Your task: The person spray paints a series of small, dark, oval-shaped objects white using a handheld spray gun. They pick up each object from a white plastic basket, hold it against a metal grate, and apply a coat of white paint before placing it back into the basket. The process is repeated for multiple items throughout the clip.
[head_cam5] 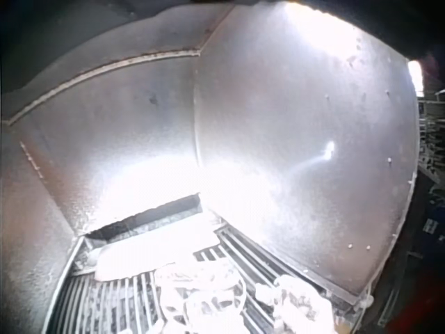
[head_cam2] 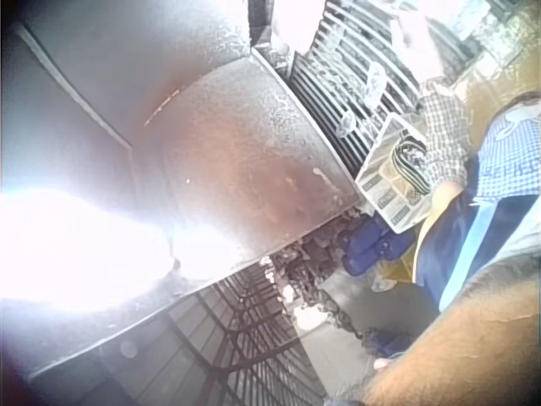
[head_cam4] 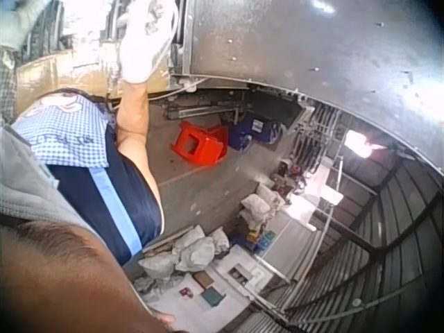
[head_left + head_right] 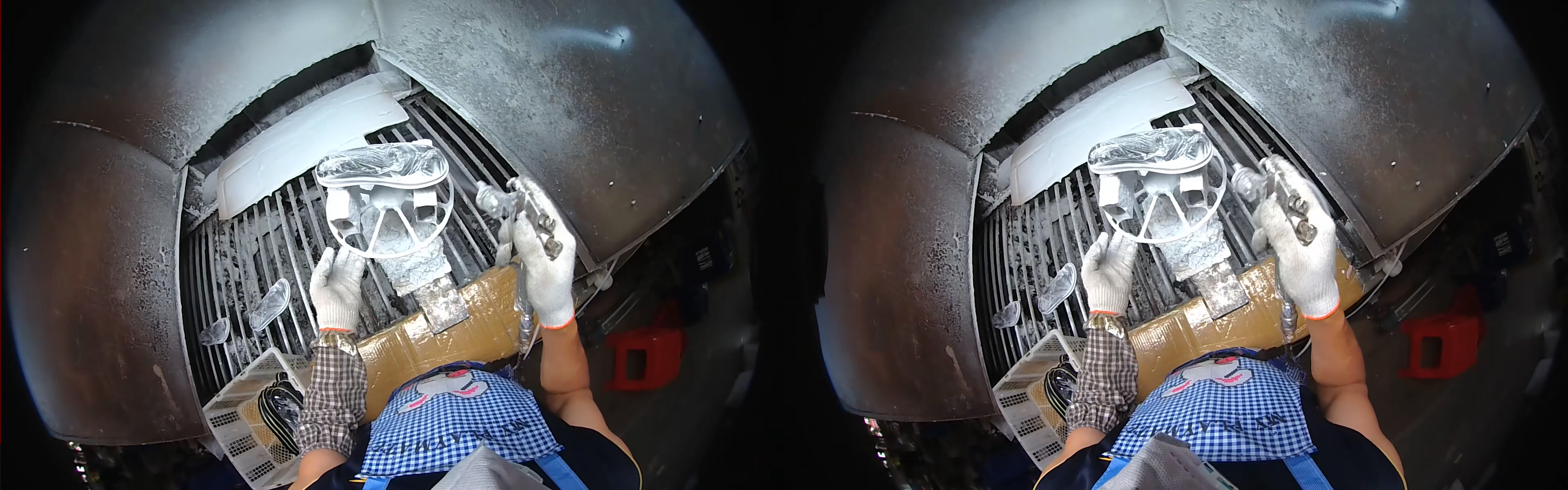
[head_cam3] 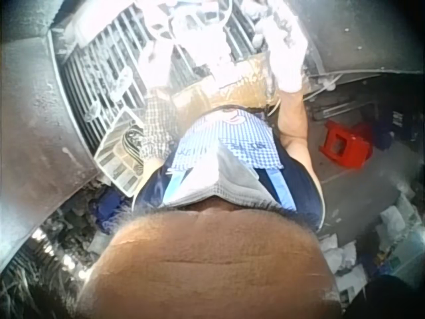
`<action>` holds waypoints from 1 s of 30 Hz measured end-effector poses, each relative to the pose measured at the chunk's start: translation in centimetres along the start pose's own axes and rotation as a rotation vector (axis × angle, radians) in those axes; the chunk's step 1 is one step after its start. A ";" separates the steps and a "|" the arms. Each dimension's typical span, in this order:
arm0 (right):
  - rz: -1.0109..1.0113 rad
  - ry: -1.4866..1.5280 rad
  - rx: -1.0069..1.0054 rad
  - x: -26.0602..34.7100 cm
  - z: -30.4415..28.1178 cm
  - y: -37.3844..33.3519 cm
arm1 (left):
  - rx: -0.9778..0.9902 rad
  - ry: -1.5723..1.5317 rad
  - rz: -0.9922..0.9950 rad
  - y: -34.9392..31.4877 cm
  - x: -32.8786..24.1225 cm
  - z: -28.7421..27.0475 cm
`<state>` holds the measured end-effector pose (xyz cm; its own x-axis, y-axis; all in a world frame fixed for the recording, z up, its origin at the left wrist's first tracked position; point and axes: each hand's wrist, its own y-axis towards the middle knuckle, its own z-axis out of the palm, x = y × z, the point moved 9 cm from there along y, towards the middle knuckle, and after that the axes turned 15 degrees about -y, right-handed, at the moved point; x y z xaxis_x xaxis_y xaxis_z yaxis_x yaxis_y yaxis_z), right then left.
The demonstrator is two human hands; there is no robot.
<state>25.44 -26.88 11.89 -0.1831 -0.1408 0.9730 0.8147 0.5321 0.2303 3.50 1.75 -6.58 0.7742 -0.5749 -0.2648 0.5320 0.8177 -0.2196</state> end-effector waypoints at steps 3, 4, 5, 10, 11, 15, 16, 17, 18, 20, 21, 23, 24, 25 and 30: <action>-0.049 -0.035 0.095 0.0 0.6 -0.7 | 0.013 -0.019 -0.030 0.3 0.8 -1.6; -0.018 -0.016 0.063 0.0 0.4 -0.7 | -0.020 0.030 -0.026 -0.5 1.9 -0.9; 0.013 0.003 0.030 0.2 0.2 -0.7 | 0.001 0.053 -0.076 -1.1 3.3 -0.3; -0.045 -0.034 0.073 0.7 0.2 -1.1 | -0.052 -0.016 -0.210 -2.8 7.6 -0.3; -0.035 -0.015 0.108 0.4 0.4 -1.1 | -0.044 -0.019 -0.198 -2.8 7.5 -0.1; 0.051 0.073 -0.011 0.5 -0.2 -1.3 | -0.001 -0.023 -0.198 -2.5 6.9 0.1; 0.030 0.048 0.029 0.6 -0.1 -1.2 | 0.015 -0.022 -0.201 -2.3 6.6 -0.1; 0.009 0.022 0.069 0.6 -0.3 -1.1 | -0.010 -0.005 -0.175 -2.0 6.2 -0.6; -0.010 -0.002 0.107 0.6 -0.3 -1.2 | -0.001 0.014 -0.165 -1.9 5.8 -0.8; -0.004 0.030 0.120 0.4 0.1 -1.4 | 0.016 0.050 -0.144 -1.6 4.7 -1.2; -0.017 0.024 0.103 0.3 0.0 -1.4 | 0.043 0.024 -0.164 -1.5 4.5 -1.0; 0.009 0.029 0.066 0.2 -0.2 -1.3 | 0.018 0.028 -0.144 -1.5 3.7 -1.3; 0.000 0.033 0.093 0.1 -0.1 -1.4 | 0.007 0.030 -0.137 -1.5 3.4 -1.4; -0.009 0.037 0.121 0.0 0.0 -1.4 | 0.005 0.040 -0.119 -1.2 3.0 -1.5; 0.016 0.087 0.096 -0.3 0.3 -1.6 | -0.030 0.036 -0.050 -0.5 1.1 -1.7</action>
<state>23.98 -27.41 11.27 -0.1192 -0.2012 0.9723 0.7598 0.6118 0.2198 3.52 0.70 -8.33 0.7337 -0.6163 -0.2861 0.5592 0.7869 -0.2610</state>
